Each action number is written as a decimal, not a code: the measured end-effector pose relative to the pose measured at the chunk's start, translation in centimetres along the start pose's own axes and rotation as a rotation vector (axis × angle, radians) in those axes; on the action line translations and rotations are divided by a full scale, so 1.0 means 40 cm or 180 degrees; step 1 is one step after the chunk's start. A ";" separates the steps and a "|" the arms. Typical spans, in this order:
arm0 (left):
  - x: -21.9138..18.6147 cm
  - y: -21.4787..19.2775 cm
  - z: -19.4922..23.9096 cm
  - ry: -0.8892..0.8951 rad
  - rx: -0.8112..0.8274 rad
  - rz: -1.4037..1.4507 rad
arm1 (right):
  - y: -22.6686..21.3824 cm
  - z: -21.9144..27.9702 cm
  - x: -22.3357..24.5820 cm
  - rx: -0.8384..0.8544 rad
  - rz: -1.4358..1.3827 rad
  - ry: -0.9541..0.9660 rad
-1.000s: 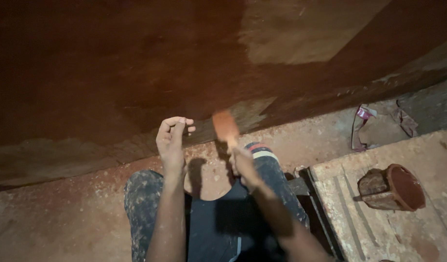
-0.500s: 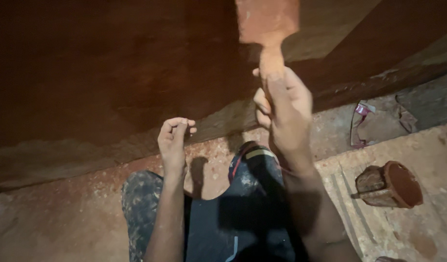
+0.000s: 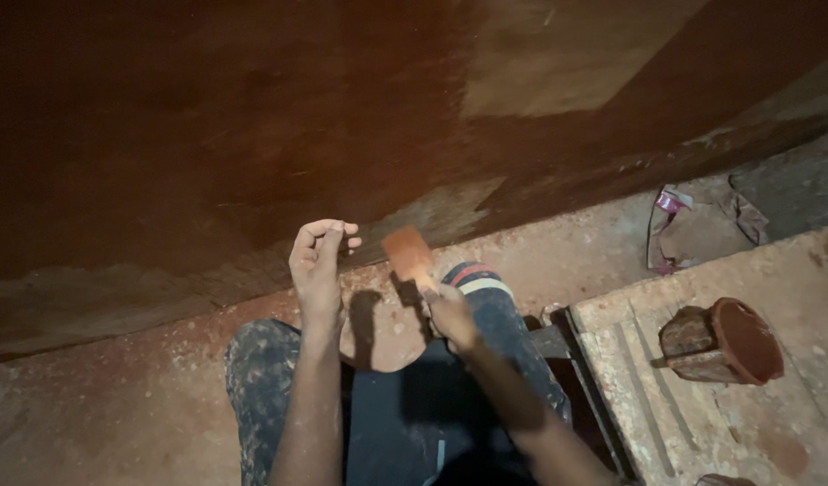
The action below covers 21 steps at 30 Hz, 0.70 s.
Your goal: The person paints a wall with brown paint using a brush. They repeatedly dip the brush into a container and apply paint to the wall surface.
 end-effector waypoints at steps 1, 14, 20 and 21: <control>-0.001 -0.002 -0.002 -0.0010 -0.0022 0.0008 | -0.012 0.013 0.030 -0.0141 0.0248 -0.0208; -0.006 0.004 0.016 -0.0035 0.0004 0.0093 | -0.222 0.391 0.659 -0.2704 0.1498 -0.3779; -0.014 -0.014 0.005 0.0051 -0.0073 0.0006 | -0.066 0.153 0.300 -0.0830 0.2569 -0.0414; -0.009 -0.013 0.005 0.0061 -0.0056 0.0043 | -0.055 0.159 0.298 -0.0917 0.2718 -0.0841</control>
Point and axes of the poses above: each hand's wrist, its own z-axis away from the middle knuckle, its own y-axis out of the palm, x = y × z, the point moved 7 cm from there along -z, towards the middle knuckle, and after that the axes turned 12 degrees about z, right-handed, at the moved point
